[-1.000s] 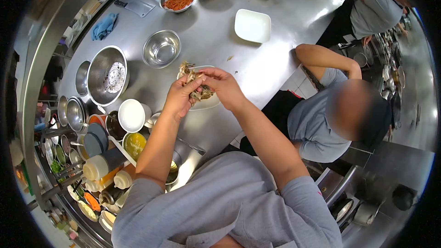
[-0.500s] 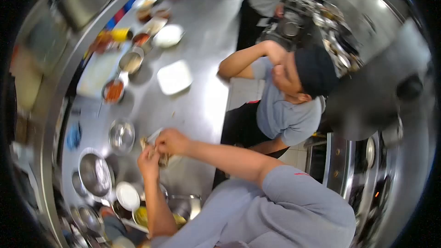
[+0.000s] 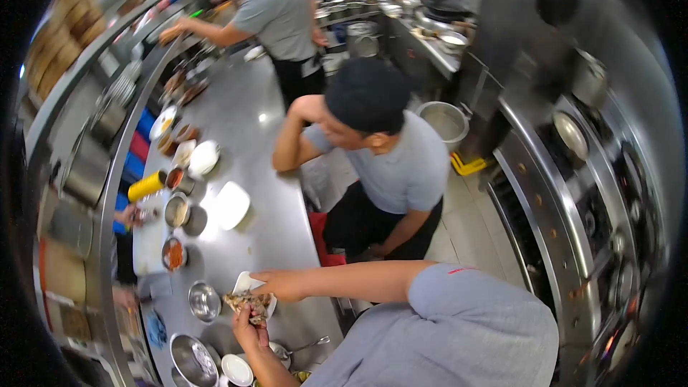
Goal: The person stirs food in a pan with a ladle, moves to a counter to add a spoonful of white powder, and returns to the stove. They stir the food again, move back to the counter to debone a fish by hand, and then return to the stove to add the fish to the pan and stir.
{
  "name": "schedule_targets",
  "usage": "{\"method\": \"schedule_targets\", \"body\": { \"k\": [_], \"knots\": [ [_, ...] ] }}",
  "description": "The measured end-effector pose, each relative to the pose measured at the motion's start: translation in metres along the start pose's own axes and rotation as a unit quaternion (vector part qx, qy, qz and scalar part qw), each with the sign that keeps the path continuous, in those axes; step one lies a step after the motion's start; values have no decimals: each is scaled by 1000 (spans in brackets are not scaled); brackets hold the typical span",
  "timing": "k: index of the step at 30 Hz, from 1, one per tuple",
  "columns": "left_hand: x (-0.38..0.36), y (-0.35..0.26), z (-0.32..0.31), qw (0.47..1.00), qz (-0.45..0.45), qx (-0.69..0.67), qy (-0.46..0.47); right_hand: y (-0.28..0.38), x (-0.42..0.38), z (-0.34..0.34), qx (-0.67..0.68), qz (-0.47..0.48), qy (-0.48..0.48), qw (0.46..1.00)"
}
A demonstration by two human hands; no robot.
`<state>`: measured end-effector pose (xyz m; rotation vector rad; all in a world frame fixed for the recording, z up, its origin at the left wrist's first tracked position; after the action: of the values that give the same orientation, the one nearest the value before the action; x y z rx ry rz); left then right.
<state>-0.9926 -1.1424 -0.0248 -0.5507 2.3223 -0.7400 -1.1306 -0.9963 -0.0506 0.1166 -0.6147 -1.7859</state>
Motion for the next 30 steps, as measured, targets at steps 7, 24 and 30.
{"method": "schedule_targets", "body": {
  "k": [7, 24, 30],
  "knots": [
    [-59, 143, -58, 934, 243, 173, 198, -2, -336, 65, -75, -445, 27, 892],
    [-617, 564, 9, 496, 707, 419, 280, 627, -955, -183, -2, -923, -286, 257],
    [-759, 640, 51, 443, 687, 478, 321, 727, -1088, -116, 34, -924, -329, 195]
  ]
}}
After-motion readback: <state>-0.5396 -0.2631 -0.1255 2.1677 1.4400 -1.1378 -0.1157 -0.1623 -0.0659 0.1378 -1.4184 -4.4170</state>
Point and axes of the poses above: each hand's wrist, its own x-axis towards the middle knuckle, its own z-axis out of the back of the hand, y = z × x, the point moved 2 cm from there along x, towards the middle knuckle, and after that the axes turned 15 degrees about -x, right-handed, at the moved point
